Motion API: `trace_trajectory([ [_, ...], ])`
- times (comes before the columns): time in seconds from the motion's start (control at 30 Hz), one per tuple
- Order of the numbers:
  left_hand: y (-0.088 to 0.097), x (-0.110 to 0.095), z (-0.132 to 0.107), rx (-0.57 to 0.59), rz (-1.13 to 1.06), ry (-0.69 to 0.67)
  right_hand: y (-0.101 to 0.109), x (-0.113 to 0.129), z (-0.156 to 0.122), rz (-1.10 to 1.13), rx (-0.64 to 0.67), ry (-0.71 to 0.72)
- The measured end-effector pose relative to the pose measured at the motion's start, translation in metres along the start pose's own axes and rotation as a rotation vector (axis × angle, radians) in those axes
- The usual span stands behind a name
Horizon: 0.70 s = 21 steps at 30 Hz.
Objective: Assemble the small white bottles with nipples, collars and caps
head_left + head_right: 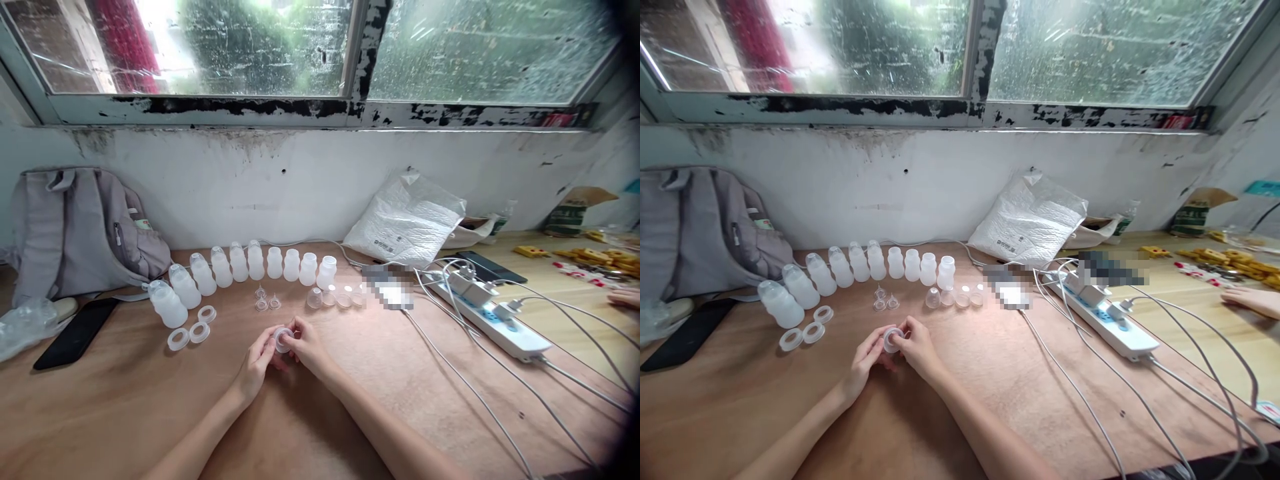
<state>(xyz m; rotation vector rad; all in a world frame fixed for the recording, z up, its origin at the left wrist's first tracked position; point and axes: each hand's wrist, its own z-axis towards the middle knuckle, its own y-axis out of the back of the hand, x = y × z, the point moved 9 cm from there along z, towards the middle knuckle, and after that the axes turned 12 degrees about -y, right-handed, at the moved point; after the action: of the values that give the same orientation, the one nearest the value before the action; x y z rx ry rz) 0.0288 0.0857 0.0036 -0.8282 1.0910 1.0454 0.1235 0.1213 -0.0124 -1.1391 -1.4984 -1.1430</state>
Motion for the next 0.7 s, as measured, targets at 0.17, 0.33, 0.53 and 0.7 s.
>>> trace_trajectory([
  [0.17,-0.0010,0.0063,-0.0015,0.014,-0.009,0.026,0.0018,-0.0003,0.0004,-0.041,-0.032,0.008],
  [0.33,0.0002,0.0091,-0.0022,0.010,-0.011,0.036,0.0030,0.0025,-0.0010,-0.060,-0.062,0.007],
  [0.53,0.0003,0.0069,-0.0020,0.007,-0.004,0.024,0.0033,0.0070,-0.0035,-0.096,-0.106,0.033],
  [0.7,0.0003,0.0065,-0.0024,0.000,-0.005,0.030,0.0047,0.0068,-0.0025,-0.154,-0.139,0.049],
])
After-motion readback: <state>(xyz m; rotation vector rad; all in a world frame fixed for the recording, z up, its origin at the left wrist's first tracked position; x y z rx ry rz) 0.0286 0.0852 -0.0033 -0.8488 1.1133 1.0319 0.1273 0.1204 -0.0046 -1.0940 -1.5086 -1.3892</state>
